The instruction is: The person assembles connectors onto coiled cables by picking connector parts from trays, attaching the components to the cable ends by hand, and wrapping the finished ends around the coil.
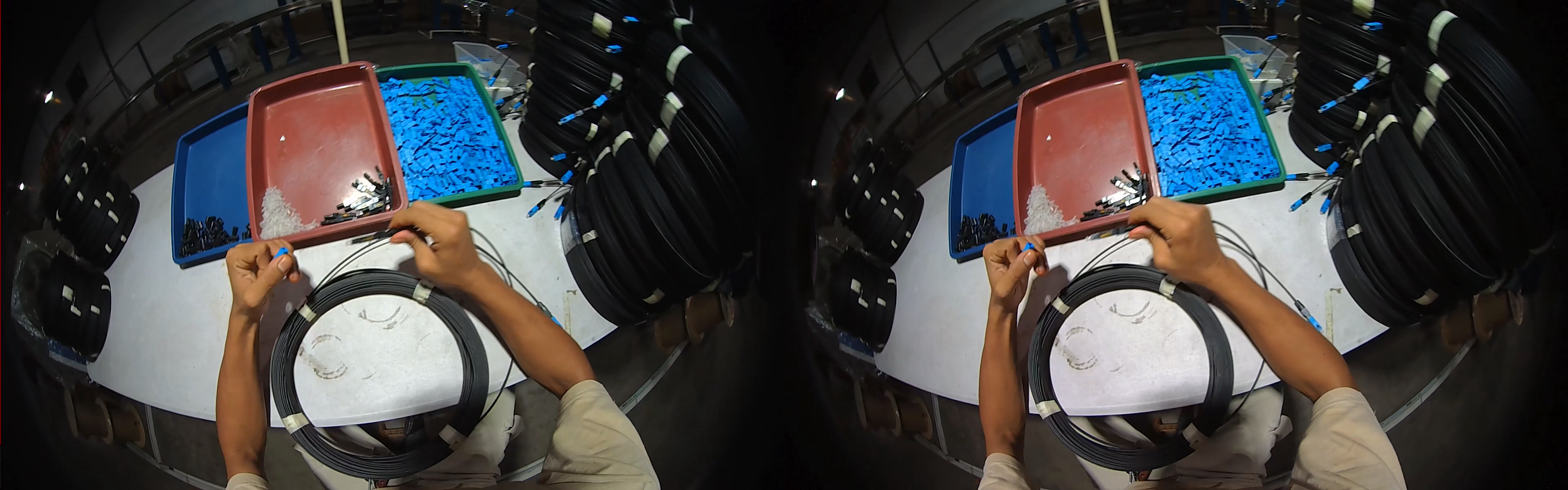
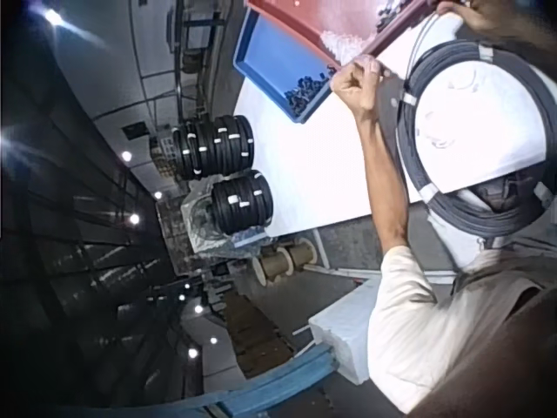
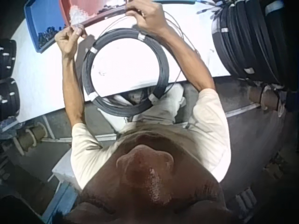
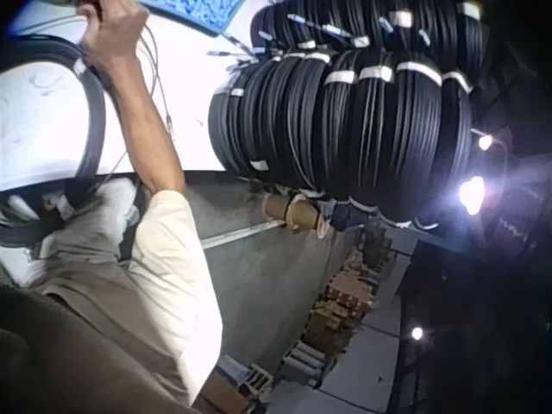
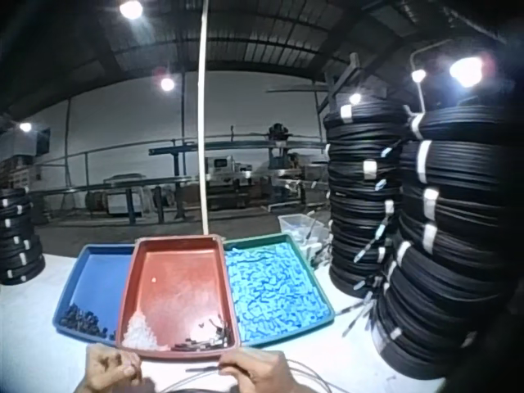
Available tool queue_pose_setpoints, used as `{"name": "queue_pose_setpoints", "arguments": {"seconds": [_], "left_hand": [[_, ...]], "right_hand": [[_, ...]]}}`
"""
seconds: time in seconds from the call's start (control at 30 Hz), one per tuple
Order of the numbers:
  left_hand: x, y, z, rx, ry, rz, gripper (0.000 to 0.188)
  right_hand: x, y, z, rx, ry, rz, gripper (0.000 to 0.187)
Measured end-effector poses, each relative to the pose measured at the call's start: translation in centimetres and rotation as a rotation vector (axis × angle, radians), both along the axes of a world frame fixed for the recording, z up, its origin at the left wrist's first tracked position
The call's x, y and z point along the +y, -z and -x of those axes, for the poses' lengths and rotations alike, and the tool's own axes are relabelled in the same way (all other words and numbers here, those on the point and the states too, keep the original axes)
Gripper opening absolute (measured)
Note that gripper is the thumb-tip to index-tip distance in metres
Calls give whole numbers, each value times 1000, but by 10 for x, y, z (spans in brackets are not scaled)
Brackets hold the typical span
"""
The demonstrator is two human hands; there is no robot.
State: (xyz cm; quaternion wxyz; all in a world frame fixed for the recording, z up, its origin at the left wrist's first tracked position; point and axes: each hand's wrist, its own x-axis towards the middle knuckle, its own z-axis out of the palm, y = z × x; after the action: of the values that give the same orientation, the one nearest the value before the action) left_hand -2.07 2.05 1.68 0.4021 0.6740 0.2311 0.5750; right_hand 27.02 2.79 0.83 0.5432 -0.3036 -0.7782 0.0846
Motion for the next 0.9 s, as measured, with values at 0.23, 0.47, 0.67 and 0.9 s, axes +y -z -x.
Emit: {"name": "queue_pose_setpoints", "arguments": {"seconds": [0.23,0.47,0.67,0.9], "left_hand": [[40,-13,0,52,98,175,43],[106,-69,-82,35,147,106,36],[138,-75,-165,923,186,-18,27],[195,-55,-214,1143,-38,-560,54]], "right_hand": [[7,16,4,3,-59,59,12],[4,30,8,-81,-140,192,14],[1,31,9,-83,-155,208,13],[4,34,6,-55,-135,222,12]]}}
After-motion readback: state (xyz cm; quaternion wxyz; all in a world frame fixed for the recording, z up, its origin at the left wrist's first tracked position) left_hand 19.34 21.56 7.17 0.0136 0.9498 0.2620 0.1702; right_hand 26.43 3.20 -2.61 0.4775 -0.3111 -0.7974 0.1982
